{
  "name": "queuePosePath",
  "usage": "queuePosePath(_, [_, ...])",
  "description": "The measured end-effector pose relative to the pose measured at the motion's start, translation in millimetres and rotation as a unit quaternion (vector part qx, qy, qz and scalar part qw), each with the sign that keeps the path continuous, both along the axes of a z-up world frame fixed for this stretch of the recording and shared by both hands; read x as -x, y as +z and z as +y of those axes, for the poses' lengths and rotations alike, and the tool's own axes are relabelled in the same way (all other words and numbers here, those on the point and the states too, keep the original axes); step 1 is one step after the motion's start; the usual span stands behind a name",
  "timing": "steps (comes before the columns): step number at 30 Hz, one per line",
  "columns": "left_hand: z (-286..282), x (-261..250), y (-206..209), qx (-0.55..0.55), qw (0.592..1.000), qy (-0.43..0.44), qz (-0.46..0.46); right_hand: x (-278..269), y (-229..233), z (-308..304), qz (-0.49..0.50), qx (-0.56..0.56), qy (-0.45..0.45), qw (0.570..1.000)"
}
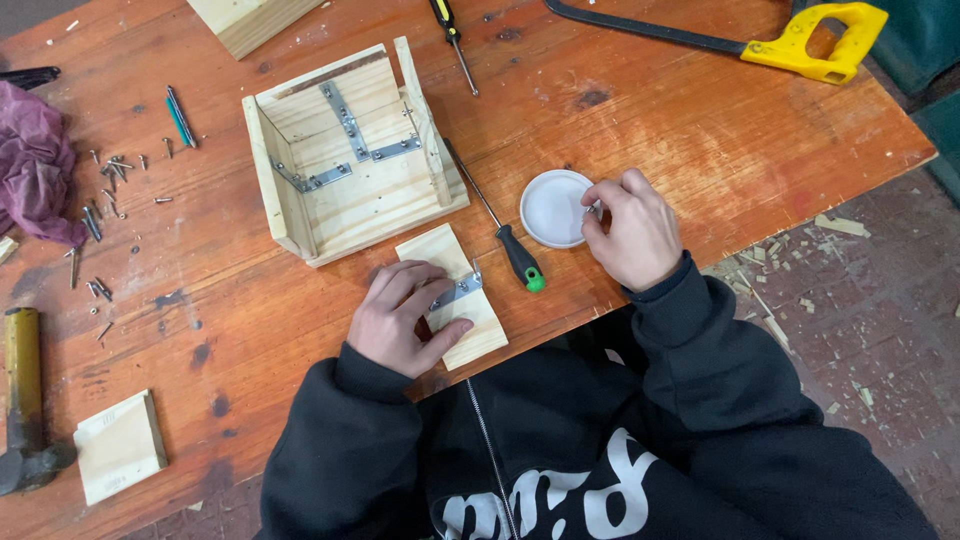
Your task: The person attaches metal corner brackets to wooden pieces using a screwdriver and screws. They then fit the pieces into a partially assembled wooden box and secure them in place.
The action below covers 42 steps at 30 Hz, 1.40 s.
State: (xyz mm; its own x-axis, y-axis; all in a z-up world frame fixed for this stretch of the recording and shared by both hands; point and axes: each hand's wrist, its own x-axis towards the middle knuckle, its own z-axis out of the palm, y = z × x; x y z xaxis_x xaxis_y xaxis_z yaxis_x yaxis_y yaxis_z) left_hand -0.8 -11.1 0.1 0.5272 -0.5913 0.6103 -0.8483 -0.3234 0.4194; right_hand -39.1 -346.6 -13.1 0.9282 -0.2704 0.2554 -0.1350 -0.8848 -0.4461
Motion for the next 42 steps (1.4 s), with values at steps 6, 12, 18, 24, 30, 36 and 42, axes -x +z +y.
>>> queuePosePath(6, [-0.4,0.2,2.1,-0.005,1.000,0.003,0.001,0.0,-1.4,1.7,-0.030,0.016,0.012,0.999])
queuePosePath(12, [1.1,0.7,1.3,-0.005,1.000,0.001,0.006,-0.7,-12.6,-6.6,-0.047,0.053,0.017,0.997])
queuePosePath(18, [1.0,0.2,-1.0,-0.008,1.000,-0.002,0.005,2.1,-2.1,3.4,-0.048,0.030,0.019,0.998])
queuePosePath(24, [4.2,-1.7,-3.5,0.003,1.000,-0.001,0.002,7.3,19.9,16.2,-0.179,-0.015,0.072,0.981])
queuePosePath(30, [10.1,-5.2,-1.4,0.020,0.999,0.022,-0.033,36.9,77.8,72.7,-0.274,-0.102,0.185,0.938])
queuePosePath(36, [7.9,-6.2,-10.2,0.047,0.997,0.041,-0.049,42.2,57.3,132.8,-0.307,-0.066,0.245,0.917])
queuePosePath(42, [10.0,-5.3,-11.5,0.044,0.995,0.063,-0.057,21.1,32.1,163.8,-0.283,0.064,0.270,0.918])
